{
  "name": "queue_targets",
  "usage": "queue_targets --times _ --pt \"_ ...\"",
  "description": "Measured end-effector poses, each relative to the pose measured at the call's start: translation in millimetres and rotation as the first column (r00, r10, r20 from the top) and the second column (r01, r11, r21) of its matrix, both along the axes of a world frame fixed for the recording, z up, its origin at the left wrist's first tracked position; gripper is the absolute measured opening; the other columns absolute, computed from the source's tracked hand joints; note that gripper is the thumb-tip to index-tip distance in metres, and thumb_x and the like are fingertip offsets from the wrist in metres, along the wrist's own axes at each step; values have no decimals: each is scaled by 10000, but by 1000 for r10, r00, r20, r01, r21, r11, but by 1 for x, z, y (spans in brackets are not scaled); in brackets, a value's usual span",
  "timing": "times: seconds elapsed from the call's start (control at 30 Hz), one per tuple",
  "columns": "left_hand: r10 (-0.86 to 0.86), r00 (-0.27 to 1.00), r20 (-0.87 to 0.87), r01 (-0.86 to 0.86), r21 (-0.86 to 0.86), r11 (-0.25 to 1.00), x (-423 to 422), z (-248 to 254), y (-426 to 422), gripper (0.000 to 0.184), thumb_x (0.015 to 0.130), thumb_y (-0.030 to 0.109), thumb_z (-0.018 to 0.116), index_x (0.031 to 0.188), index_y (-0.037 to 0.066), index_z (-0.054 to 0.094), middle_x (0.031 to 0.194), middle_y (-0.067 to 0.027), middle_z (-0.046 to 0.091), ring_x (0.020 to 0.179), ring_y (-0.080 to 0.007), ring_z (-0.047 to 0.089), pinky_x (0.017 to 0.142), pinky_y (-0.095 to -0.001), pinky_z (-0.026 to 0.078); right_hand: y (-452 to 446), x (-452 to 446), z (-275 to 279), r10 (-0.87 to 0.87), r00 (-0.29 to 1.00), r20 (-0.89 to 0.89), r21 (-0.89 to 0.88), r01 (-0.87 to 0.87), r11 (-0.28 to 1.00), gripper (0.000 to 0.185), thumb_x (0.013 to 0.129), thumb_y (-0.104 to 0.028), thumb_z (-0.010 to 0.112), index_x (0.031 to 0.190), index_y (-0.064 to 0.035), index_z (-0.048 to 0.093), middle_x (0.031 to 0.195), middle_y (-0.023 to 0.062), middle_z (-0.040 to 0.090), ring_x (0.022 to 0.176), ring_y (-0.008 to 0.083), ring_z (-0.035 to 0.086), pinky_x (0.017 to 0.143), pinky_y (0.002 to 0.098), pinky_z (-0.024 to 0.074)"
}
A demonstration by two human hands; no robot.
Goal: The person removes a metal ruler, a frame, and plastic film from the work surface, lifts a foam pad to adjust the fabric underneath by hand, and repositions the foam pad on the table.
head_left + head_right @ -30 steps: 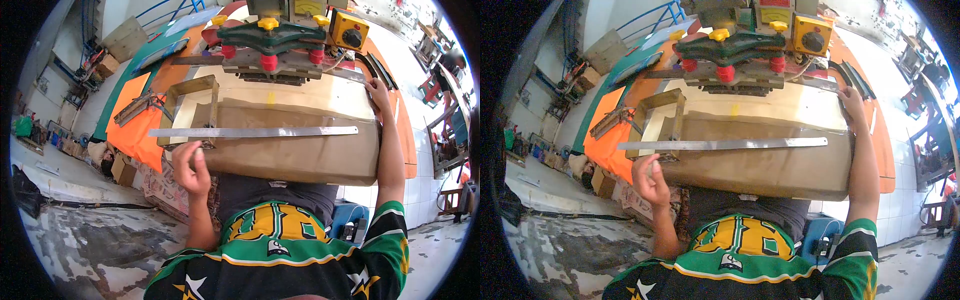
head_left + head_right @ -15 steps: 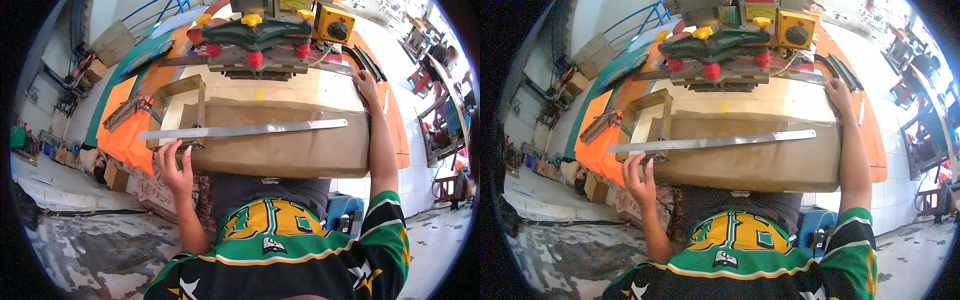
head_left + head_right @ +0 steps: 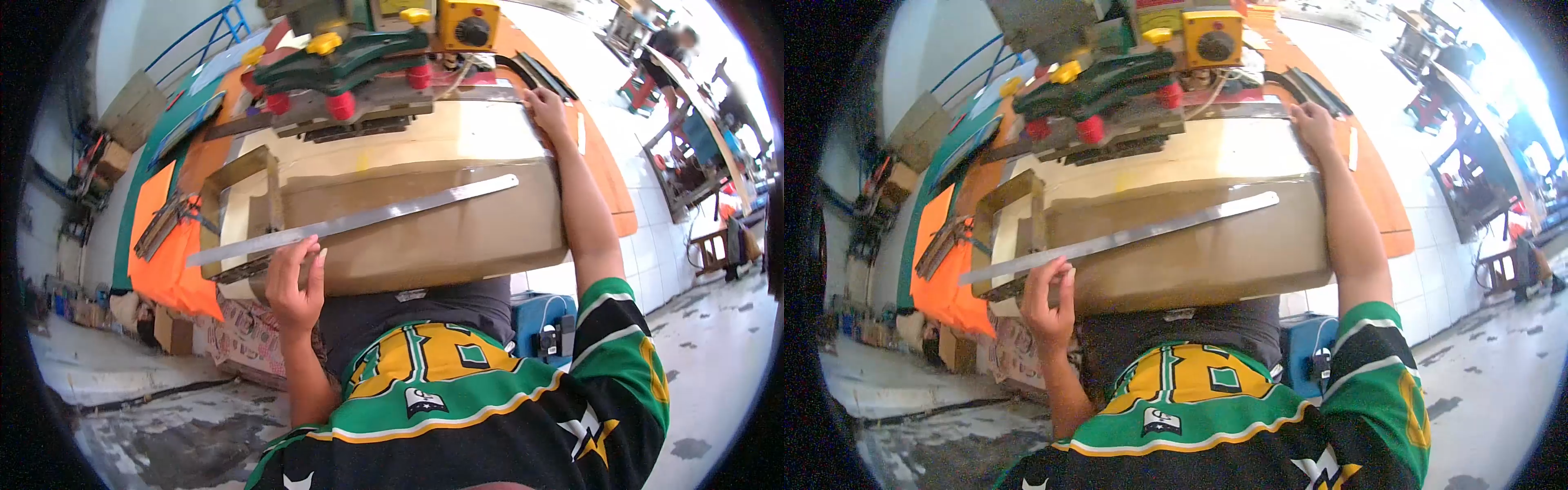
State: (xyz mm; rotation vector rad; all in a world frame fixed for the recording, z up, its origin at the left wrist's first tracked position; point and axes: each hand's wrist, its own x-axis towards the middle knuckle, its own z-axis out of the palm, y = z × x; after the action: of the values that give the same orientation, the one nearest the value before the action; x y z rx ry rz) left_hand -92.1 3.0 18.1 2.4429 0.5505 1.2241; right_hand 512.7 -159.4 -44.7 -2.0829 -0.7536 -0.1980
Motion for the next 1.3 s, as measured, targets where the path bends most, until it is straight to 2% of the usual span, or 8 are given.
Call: queue_targets --times 0.17,0.3,0.47,0.57,0.9,1.0,1.2,1.3 --pt "-159 984 -86 158 -20 987 15 -4 -6 294 937 63 710 1230 65 699 910 -72 726 766 -198 685 566 -313 487 0 -6 1 -53 999 8 54 52 997 376 911 -399 709 895 -26 753 794 125 730 761 239 684 727 393 515" --pt "-180 977 -111 167 -121 979 23 -9 -11 286 938 71 711 1224 72 701 914 -67 730 762 -197 684 576 -317 488 1 -14 6 -86 996 -3 83 86 993 364 909 -389 721 897 -26 747 780 115 730 755 226 691 724 385 519" --pt "-193 975 -106 179 -133 975 31 -27 -7 265 951 93 693 1216 79 706 1052 -95 749 943 -250 709 825 -369 558 0 -18 12 -76 989 -130 80 87 993 386 917 -407 716 875 -24 748 743 104 723 699 199 681 674 366 514" --pt "-163 982 -93 160 -39 986 35 -34 -6 268 932 125 714 1196 77 715 1027 -93 734 1007 -282 673 922 -422 511 0 -8 7 -26 990 -138 104 40 994 432 922 -449 706 867 -22 744 717 83 707 689 181 672 665 352 510" --pt "-80 972 -219 106 110 988 40 -34 -10 415 929 214 721 1333 128 684 1143 -105 728 1091 -302 654 979 -443 476 -5 -16 10 111 974 -200 238 -61 969 399 933 -408 737 809 -30 700 634 26 643 558 102 567 519 294 438" --pt "-90 968 -234 116 100 988 42 -33 -12 454 940 257 710 1380 155 659 1184 -147 707 1111 -363 646 1003 -474 474 -7 -19 14 121 955 -270 243 -53 968 375 938 -377 739 787 -38 684 627 11 607 546 87 525 500 290 405" --pt "-67 957 -282 105 122 987 42 -42 -7 444 963 249 678 1400 172 650 1213 -166 700 1119 -384 646 992 -479 476 -11 -24 18 172 950 -262 287 -93 953 376 948 -385 727 811 -35 701 666 -5 584 589 83 516 525 279 399" --pt "-81 953 -291 107 76 991 42 -40 -9 428 958 237 674 1377 150 665 1305 -168 688 1253 -352 621 1067 -479 455 -13 -20 17 175 952 -251 274 -104 956 391 949 -396 726 819 -28 705 667 -8 575 619 85 523 541 277 418"
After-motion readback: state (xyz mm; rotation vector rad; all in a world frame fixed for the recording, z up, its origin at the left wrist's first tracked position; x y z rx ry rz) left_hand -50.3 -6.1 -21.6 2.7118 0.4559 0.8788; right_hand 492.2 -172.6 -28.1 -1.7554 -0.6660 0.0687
